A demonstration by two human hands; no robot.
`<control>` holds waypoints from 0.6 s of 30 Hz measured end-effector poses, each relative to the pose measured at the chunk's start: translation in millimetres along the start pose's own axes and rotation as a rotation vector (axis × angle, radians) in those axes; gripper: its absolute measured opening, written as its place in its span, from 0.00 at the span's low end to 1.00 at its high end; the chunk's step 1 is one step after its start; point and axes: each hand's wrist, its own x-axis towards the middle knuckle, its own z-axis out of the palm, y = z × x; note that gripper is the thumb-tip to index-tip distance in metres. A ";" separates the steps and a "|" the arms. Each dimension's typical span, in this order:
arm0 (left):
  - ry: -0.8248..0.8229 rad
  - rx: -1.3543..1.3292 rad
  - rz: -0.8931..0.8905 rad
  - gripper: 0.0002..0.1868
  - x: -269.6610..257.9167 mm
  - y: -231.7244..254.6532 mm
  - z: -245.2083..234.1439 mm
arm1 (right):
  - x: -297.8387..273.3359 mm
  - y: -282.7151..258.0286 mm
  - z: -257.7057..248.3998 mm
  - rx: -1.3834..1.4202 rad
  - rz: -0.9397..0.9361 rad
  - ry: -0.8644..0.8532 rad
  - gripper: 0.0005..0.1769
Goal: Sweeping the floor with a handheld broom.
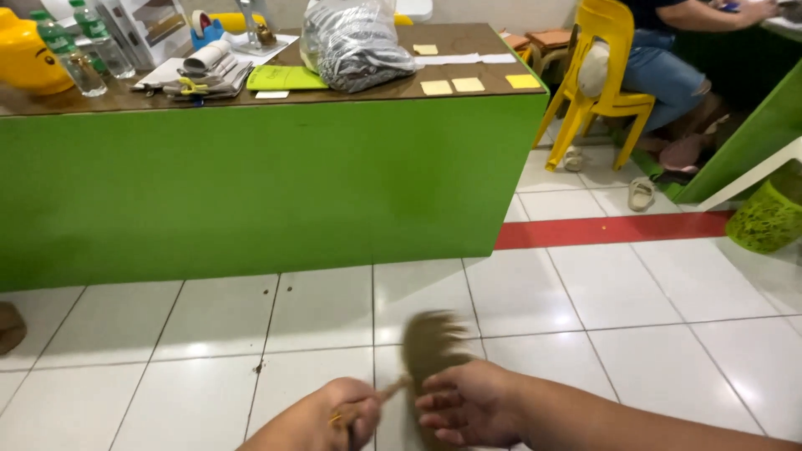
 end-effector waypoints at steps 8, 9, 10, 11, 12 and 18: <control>0.707 0.072 -0.051 0.05 74.2 51.5 -172.1 | -25.5 2.8 15.7 -0.136 -0.065 -0.042 0.14; 0.709 0.070 -0.048 0.05 72.5 46.9 -157.8 | -27.7 0.5 11.4 -0.139 -0.066 -0.045 0.14; 0.733 0.186 -0.024 0.03 71.2 42.4 -142.8 | -30.3 -2.3 6.7 -0.146 -0.090 -0.006 0.13; 0.756 0.309 0.000 0.02 70.5 40.2 -126.5 | -33.0 -5.8 1.6 -0.147 -0.118 0.033 0.13; 0.757 0.313 0.003 0.02 75.4 34.5 -116.8 | -34.6 -8.8 -4.1 -0.145 -0.121 0.030 0.13; 0.582 0.812 0.085 0.05 109.9 -14.3 -3.9 | -48.8 -19.5 -40.1 -0.100 -0.144 0.024 0.14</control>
